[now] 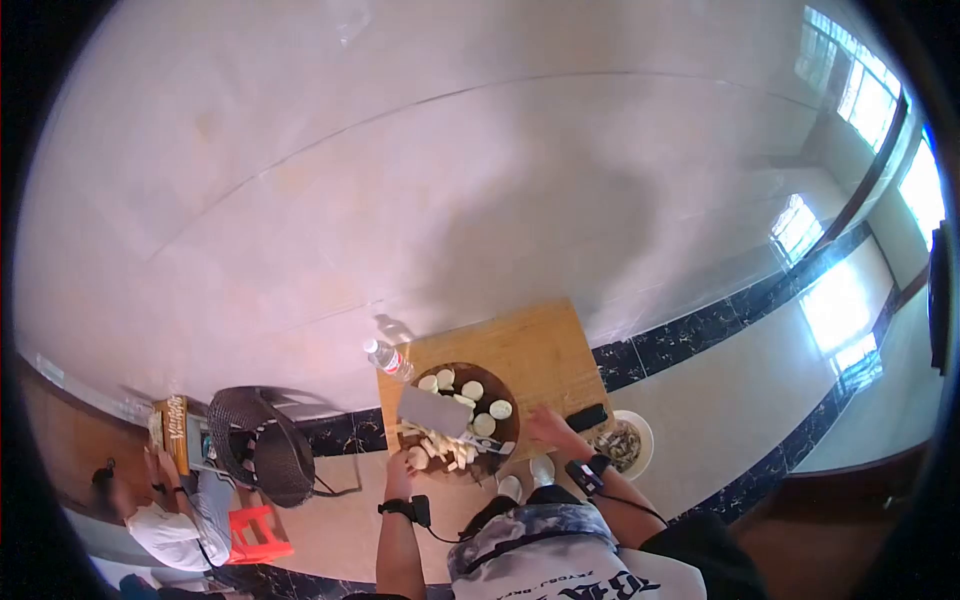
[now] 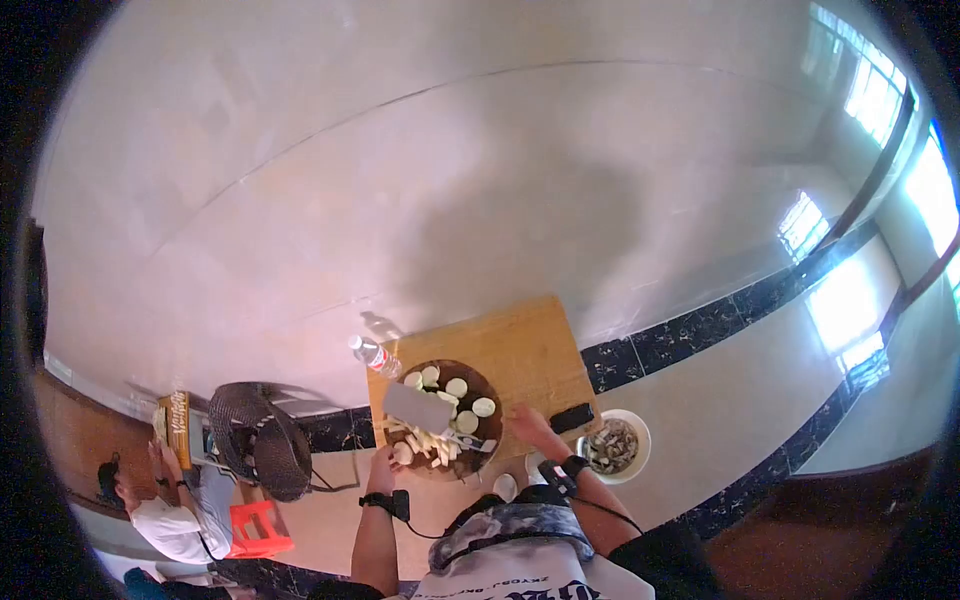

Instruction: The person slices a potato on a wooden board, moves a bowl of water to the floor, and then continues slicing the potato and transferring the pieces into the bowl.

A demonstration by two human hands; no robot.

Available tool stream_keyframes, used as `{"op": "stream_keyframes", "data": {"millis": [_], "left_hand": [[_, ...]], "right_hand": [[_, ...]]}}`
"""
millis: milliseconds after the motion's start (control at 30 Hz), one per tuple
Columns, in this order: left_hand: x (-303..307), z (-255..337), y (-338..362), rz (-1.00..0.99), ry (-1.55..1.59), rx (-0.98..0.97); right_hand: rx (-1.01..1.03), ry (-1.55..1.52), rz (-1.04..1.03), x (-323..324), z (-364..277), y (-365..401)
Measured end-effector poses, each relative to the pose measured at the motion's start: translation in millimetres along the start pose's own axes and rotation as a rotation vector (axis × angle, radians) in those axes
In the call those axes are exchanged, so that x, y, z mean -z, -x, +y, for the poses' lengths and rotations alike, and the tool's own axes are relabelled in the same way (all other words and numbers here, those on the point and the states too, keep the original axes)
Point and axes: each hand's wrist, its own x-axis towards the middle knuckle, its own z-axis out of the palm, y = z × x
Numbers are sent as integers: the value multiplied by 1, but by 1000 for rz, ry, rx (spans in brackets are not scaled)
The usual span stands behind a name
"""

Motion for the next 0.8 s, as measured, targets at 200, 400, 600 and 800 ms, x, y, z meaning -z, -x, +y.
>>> {"op": "stream_keyframes", "data": {"millis": [200,400,600,800], "left_hand": [[-8,6,-27,61,-4,-61],[-22,16,-31,99,39,-20],[-19,16,-33,33,111,-17],[-14,13,-34,-58,142,-69]], "right_hand": [[641,652,-58,-11,54,-68],[119,410,89,-43,18,-50],[40,480,216,-56,0,-40],[-36,377,226,-58,-2,-36]]}}
